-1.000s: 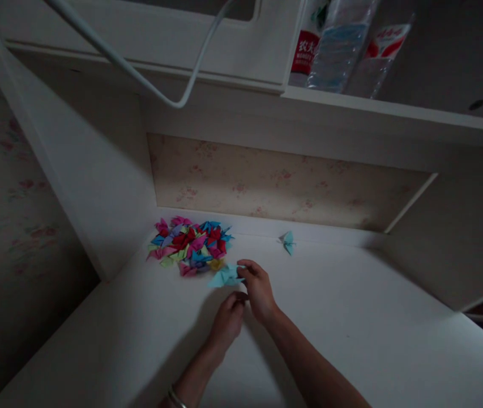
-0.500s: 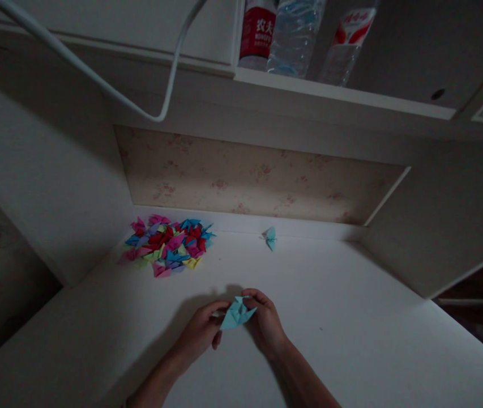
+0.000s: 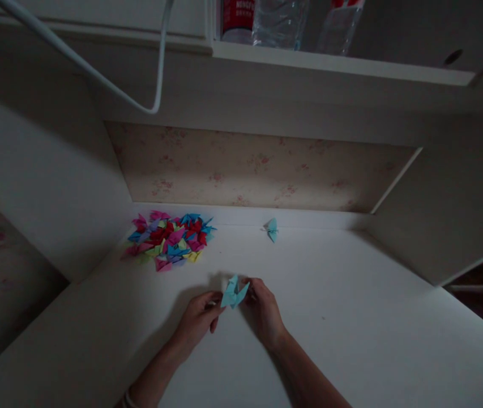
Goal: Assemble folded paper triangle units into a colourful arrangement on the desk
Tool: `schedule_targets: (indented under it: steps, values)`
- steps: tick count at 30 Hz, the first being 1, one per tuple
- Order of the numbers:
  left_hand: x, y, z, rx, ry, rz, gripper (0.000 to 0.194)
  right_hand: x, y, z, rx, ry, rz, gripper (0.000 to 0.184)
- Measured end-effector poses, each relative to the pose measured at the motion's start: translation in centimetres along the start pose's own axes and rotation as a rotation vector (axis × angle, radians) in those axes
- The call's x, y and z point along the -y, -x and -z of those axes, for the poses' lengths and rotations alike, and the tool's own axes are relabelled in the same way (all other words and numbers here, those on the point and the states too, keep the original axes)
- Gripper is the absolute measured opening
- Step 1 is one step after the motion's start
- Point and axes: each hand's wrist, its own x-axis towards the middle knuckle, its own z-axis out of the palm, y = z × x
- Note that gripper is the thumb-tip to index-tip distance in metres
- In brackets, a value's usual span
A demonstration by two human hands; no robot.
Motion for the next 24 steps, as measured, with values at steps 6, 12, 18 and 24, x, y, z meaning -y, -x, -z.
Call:
schedule_targets:
  steps: [6,12,18,24]
  values:
    - [-0.5,0.2,-0.1,-0.031,-0.011,-0.015,0.023,-0.1,0.8,-0.3,0.215,0.251,-0.012,0.033]
    - [-0.6,0.3,-0.2,-0.023,-0.035,-0.018,0.021,-0.2,0.7,-0.2,0.205,0.298,-0.029,0.030]
    - [0.3,0.1,-0.1,-0.020,-0.006,-0.011,0.027,-0.3,0.6,0.0,0.203,0.291,-0.047,0.033]
    - [0.1,0.2,-0.1,-0.038,0.026,-0.003,0.032,0.2,0.8,-0.3,0.246,0.257,-0.046,0.034]
